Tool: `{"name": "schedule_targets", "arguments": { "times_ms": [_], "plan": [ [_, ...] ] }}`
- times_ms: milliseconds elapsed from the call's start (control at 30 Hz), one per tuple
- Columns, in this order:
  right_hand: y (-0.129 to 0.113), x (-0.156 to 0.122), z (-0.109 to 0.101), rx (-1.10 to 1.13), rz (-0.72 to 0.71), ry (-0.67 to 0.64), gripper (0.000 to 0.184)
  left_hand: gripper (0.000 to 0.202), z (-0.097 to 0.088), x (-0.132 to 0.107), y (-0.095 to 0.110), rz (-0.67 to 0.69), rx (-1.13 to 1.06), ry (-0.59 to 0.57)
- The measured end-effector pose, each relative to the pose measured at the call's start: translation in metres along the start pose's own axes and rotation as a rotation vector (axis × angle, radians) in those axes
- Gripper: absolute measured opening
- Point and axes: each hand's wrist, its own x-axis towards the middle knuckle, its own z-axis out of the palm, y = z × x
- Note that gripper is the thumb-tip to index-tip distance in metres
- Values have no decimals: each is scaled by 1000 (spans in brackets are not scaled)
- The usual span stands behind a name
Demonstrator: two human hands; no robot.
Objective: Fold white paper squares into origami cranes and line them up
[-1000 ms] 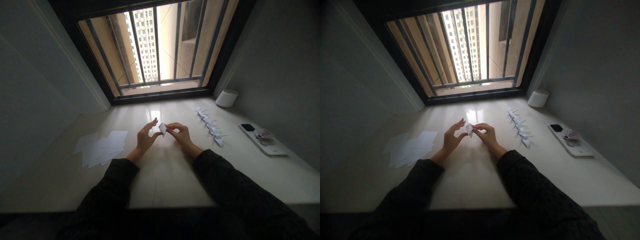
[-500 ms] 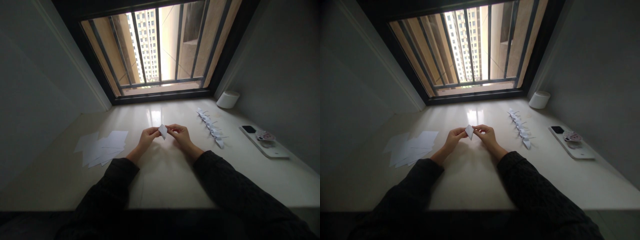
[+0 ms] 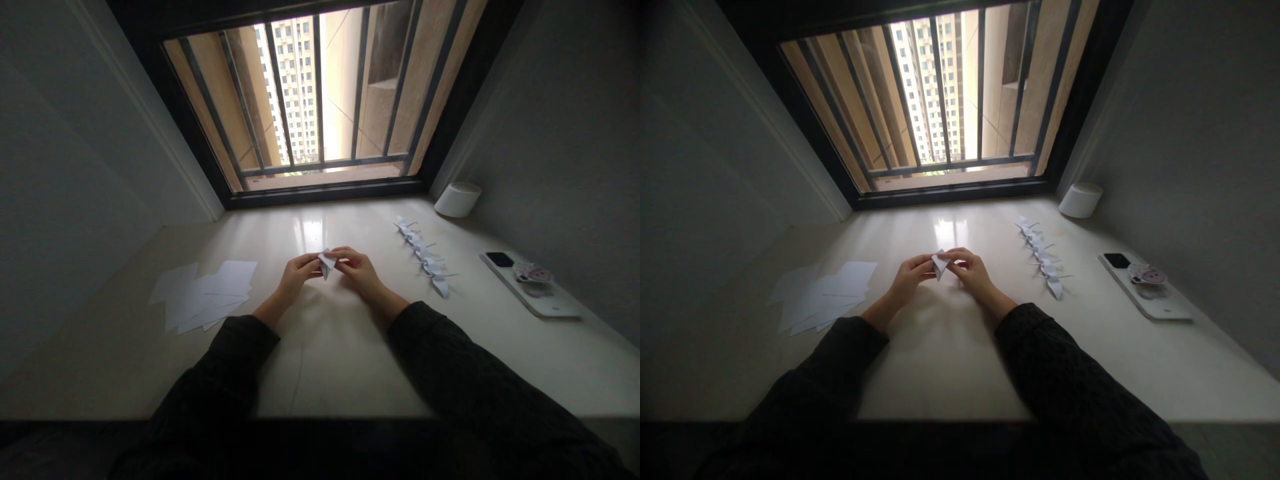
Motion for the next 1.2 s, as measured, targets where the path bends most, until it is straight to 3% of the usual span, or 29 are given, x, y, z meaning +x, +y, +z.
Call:
{"name": "schedule_targets", "arguments": {
  "times_ms": [233,600,800,900,1200],
  "plan": [
    [1,0,-1,-39,-38,-81,26,37,1,-1,1,51,64,-28],
    [-2,0,2,-62,23,-129,29,34,-1,0,0,89,117,-13],
    [2,0,-1,44,137,49,27,37,2,-2,3,75,55,24],
    [2,0,-2,66,221,63,31,36,2,-2,3,79,72,17],
    [-10,1,2,132,223,160,28,44,1,-1,2,208,225,15]
  ]
}}
